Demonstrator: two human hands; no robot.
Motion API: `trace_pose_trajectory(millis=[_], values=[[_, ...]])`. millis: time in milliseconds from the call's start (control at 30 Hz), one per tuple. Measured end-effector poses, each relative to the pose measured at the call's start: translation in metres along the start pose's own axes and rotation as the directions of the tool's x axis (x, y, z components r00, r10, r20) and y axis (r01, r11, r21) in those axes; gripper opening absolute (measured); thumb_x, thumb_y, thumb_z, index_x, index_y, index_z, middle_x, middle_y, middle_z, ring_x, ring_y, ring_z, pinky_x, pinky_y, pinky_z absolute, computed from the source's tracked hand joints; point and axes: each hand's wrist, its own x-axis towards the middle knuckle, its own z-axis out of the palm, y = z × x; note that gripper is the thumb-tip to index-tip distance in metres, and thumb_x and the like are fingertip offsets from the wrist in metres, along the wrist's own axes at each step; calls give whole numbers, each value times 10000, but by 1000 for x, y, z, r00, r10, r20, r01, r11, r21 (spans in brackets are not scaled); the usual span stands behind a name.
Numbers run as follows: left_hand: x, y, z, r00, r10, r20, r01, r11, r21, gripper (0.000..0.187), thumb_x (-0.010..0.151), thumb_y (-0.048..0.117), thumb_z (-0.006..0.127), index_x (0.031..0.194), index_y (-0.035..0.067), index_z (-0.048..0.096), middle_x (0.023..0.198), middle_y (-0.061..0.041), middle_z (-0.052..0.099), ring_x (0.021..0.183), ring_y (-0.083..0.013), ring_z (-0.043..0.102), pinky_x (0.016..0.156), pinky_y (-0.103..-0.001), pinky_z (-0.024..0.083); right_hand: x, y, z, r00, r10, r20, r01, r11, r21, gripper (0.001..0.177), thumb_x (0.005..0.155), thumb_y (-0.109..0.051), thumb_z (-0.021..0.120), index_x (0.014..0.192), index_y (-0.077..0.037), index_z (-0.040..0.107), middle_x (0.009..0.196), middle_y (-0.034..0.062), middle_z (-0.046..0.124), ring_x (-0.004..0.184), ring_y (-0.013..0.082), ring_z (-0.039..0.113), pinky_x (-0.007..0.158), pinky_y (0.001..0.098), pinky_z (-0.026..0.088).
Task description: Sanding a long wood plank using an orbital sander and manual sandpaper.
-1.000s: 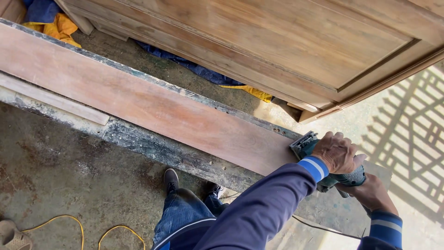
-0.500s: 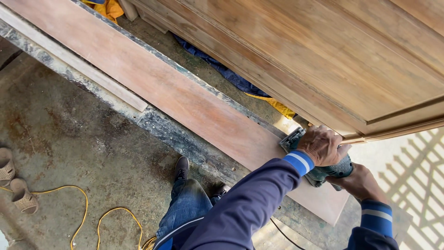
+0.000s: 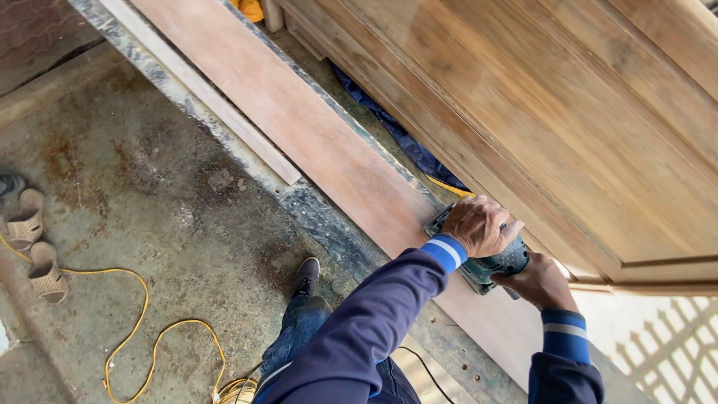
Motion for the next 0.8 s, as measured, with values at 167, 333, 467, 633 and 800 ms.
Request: trace_pose_trajectory(millis=[167,333,467,633,800], values=[[1,-49,-48,999,-49,-3,49,999,1,411,934,420,624,746,75,744,803,-173,738,815,-345,711,814,-470,563,22,-65,13,997,-77,-13,77,996,-44,534,571,-378,940,952,-36,790,768,170,786,678,301,763,716,441,607],[-2,-94,-91,997,-49,-58,53,996,69,407,924,421,630,739,77,743,776,-153,734,800,-332,700,789,-471,557,36,-125,27,989,-145,-18,143,987,-75,542,560,-400,942,947,-50,796,781,148,787,677,286,765,700,433,609],[-5,-125,-120,997,-37,-65,43,995,93,417,942,421,628,747,69,740,778,-143,731,787,-319,696,793,-464,563,47,-162,41,984,-178,-15,177,983,-52,553,559,-394,937,979,-63,795,778,127,783,683,275,768,703,422,613],[-12,-152,-154,998,-28,-61,33,995,90,410,974,398,619,758,69,732,763,-130,718,771,-306,689,806,-450,568,44,-211,47,982,-187,-2,186,981,-60,514,604,-393,910,987,-77,778,719,98,772,614,232,755,649,382,618],[-17,-175,-185,998,1,-62,2,998,62,383,960,382,629,777,64,739,806,-137,739,795,-311,702,812,-459,563,38,-255,54,994,-106,35,107,994,-38,453,656,-402,885,931,-64,763,676,115,779,554,215,752,603,354,615]])
